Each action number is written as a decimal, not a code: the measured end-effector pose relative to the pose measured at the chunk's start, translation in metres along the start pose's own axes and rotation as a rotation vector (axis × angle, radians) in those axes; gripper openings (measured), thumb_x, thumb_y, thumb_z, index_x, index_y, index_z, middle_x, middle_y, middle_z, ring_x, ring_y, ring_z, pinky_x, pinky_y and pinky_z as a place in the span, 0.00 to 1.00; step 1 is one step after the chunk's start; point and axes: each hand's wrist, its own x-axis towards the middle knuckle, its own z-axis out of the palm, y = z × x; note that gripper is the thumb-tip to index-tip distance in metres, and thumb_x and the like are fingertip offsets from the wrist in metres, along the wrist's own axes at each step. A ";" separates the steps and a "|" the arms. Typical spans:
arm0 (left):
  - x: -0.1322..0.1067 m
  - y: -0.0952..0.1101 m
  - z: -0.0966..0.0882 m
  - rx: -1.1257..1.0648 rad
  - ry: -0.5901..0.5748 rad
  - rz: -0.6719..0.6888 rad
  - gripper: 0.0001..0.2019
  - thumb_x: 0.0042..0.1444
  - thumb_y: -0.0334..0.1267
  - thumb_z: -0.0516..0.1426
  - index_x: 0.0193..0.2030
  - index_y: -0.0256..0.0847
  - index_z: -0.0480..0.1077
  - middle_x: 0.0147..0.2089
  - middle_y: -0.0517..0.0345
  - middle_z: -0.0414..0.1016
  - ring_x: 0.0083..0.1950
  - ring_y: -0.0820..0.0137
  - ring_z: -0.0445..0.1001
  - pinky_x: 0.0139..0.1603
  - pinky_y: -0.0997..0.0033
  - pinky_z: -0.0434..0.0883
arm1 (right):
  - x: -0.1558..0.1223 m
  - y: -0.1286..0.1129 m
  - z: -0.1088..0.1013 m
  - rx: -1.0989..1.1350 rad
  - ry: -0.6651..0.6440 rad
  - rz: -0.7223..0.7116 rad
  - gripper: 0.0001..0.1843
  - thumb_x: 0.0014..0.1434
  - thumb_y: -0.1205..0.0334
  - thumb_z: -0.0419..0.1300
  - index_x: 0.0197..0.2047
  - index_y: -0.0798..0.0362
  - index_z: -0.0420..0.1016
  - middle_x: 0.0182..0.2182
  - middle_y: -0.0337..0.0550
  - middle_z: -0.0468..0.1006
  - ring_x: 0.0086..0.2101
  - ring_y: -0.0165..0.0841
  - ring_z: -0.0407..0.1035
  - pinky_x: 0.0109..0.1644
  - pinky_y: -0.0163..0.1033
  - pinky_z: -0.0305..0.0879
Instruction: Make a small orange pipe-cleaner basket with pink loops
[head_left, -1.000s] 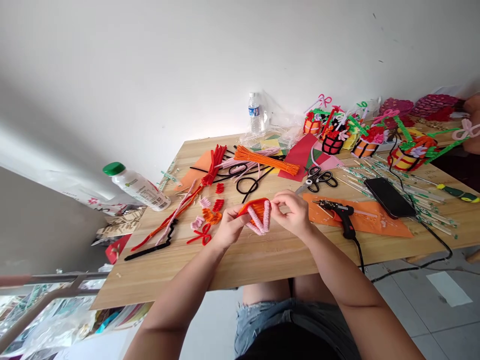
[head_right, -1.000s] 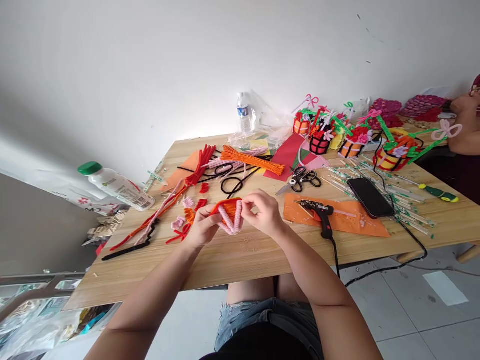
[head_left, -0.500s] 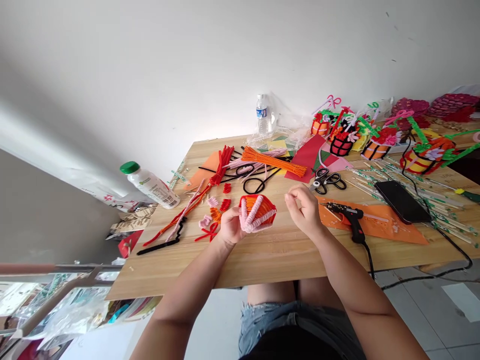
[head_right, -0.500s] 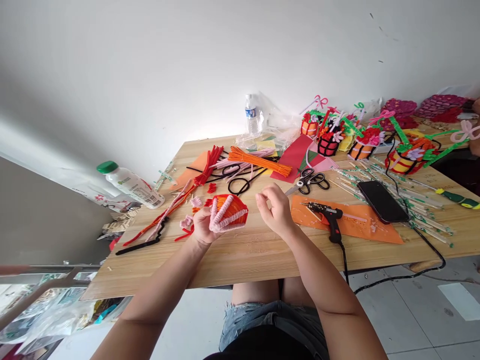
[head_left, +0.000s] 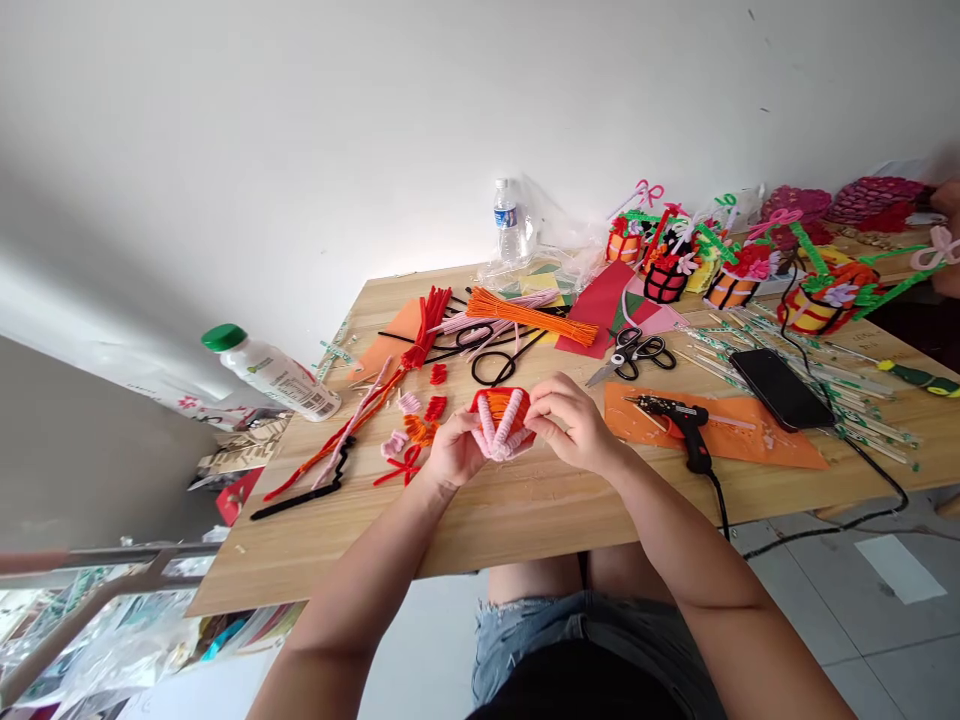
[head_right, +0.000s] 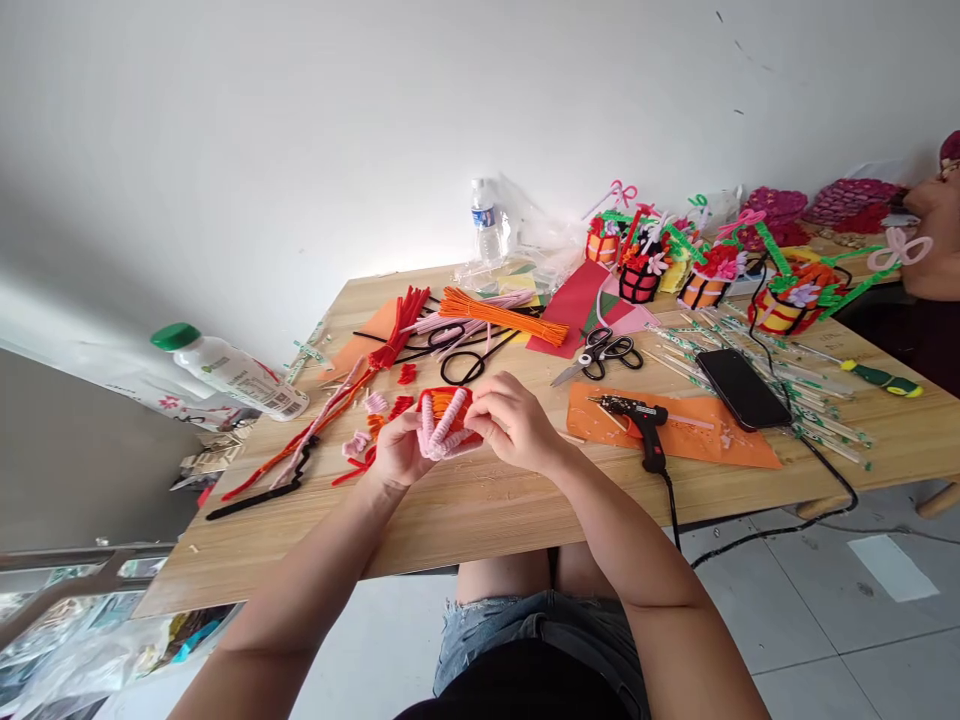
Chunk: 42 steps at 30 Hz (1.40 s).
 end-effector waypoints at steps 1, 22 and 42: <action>0.000 0.000 0.000 0.001 0.009 0.015 0.14 0.39 0.35 0.59 0.36 0.36 0.74 0.30 0.53 0.79 0.35 0.59 0.77 0.43 0.52 0.73 | 0.000 -0.001 -0.001 0.048 0.007 0.046 0.09 0.64 0.60 0.54 0.32 0.51 0.68 0.32 0.44 0.71 0.36 0.35 0.65 0.41 0.44 0.65; 0.004 -0.002 -0.003 0.048 0.022 0.111 0.13 0.40 0.36 0.58 0.35 0.34 0.75 0.32 0.49 0.79 0.38 0.58 0.78 0.43 0.55 0.72 | -0.004 0.006 0.004 -0.042 -0.004 0.063 0.05 0.60 0.61 0.60 0.34 0.51 0.76 0.28 0.41 0.73 0.27 0.28 0.66 0.30 0.35 0.63; 0.001 0.001 -0.001 0.012 -0.011 0.031 0.14 0.40 0.36 0.58 0.36 0.34 0.75 0.32 0.51 0.80 0.32 0.61 0.77 0.38 0.54 0.74 | -0.005 0.002 0.004 0.075 -0.118 0.161 0.04 0.61 0.61 0.59 0.35 0.52 0.71 0.33 0.40 0.67 0.28 0.28 0.59 0.30 0.34 0.59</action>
